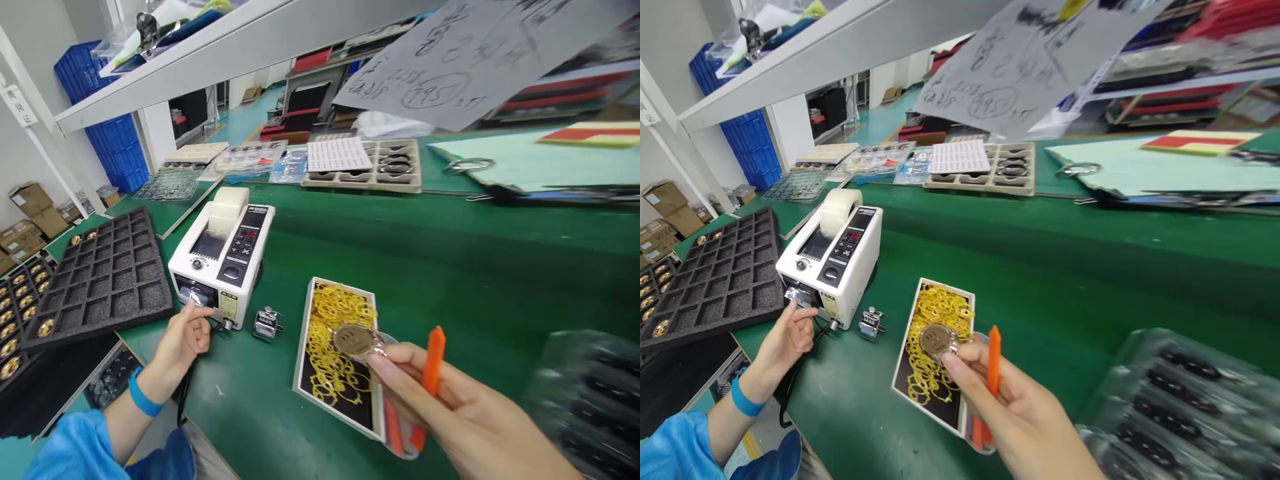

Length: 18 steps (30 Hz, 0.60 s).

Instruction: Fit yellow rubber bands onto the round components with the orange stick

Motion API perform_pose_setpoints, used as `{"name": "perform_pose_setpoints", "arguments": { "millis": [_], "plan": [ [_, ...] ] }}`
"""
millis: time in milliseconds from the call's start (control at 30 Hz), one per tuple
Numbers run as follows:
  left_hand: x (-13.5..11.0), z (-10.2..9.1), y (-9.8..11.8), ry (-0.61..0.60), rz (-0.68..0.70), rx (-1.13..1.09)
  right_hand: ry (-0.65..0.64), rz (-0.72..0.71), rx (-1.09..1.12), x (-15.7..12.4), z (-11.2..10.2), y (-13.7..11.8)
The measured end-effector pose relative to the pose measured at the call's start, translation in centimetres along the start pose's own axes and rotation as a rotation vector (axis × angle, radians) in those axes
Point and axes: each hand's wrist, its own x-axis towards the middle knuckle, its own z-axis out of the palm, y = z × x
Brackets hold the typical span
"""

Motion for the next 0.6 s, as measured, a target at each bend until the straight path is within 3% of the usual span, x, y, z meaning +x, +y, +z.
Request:
{"name": "perform_pose_setpoints", "arguments": {
  "millis": [100, 200, 267, 367, 467, 600],
  "plan": [
    [0.8, -0.9, 1.1, 0.068, 0.123, 0.048, -0.116, 0.228, 0.088, 0.2, -0.2, 0.2],
    [0.3, 0.0, 2.7, 0.076, 0.286, 0.108, -0.078, 0.4, 0.17, -0.3, 0.4, -0.9],
    [-0.2, 1.0, 3.9, -0.016, 0.444, 0.284, -0.076, 0.461, 0.223, -0.7, 1.0, -2.0],
    [-0.5, 2.2, 5.8, -0.193, 0.637, 0.74, -0.094, 0.458, 0.285, -0.9, 1.6, -3.5],
    [-0.6, 2.9, 7.0, -0.232, 0.607, 0.947, -0.064, 0.429, 0.326, -1.1, 1.8, -4.3],
    [-1.2, 3.8, 7.1, -0.344, 0.538, 0.772, -0.1, 0.395, 0.381, -1.1, 1.6, -4.4]
  ]
}}
